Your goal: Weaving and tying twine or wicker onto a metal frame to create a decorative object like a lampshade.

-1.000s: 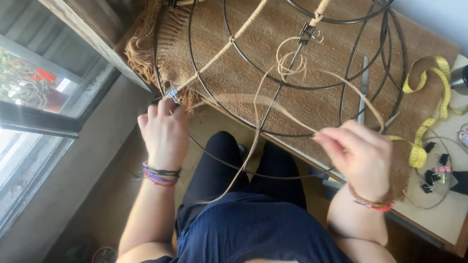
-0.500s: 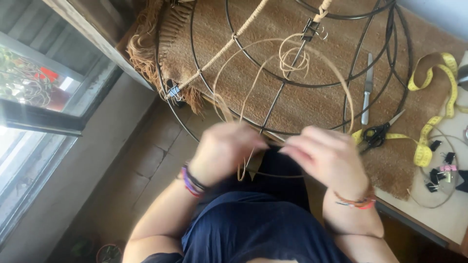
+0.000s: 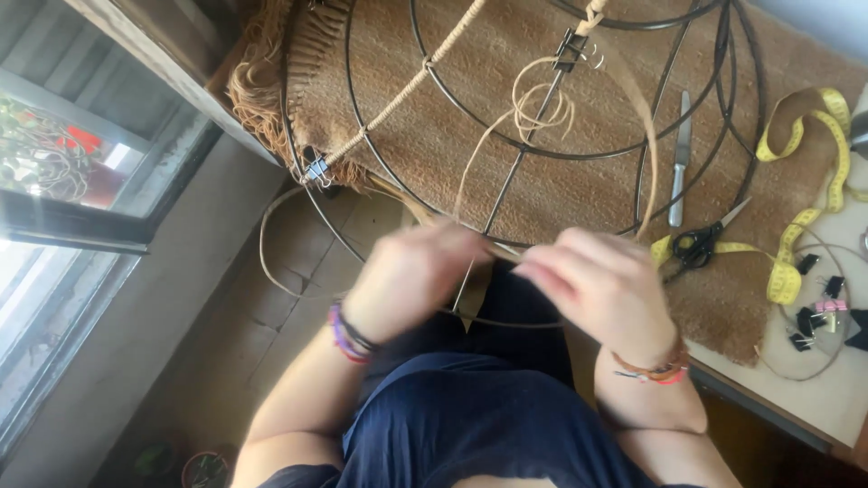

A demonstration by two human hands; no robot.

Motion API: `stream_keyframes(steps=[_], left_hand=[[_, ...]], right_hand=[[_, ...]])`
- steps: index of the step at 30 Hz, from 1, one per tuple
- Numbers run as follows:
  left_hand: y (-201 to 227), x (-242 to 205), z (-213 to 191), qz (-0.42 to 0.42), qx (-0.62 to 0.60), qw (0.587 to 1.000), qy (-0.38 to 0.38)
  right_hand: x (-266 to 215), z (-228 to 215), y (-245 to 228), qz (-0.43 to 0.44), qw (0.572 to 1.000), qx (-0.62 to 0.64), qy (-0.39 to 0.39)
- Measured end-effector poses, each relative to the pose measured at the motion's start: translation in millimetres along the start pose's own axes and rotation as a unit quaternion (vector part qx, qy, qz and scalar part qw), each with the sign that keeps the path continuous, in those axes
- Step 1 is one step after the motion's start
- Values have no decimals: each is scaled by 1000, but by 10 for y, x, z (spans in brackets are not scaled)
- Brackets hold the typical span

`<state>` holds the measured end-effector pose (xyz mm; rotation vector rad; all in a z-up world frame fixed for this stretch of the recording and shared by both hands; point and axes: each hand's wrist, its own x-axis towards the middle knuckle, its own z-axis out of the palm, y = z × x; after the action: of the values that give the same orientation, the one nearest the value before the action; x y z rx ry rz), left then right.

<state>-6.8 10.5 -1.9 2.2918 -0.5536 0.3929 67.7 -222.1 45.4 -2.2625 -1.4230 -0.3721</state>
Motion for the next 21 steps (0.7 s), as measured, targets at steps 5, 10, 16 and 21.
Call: stream_keyframes(steps=[5,10,16,21], left_hand=[[-809,-583,-362,-356,333,873,31],[-581,-223,-303,-387,408,818,119],[-207,385,160,-92,323,928,160],[-80,677,530,26,124,984,125]], right_hand=[[-192,-164,427,84,996,13,10],[21,211,1147,65,998,-11,6],[224,579,1587,0,988,-122,-96],[175,246,1268,-7,987,-159,3]])
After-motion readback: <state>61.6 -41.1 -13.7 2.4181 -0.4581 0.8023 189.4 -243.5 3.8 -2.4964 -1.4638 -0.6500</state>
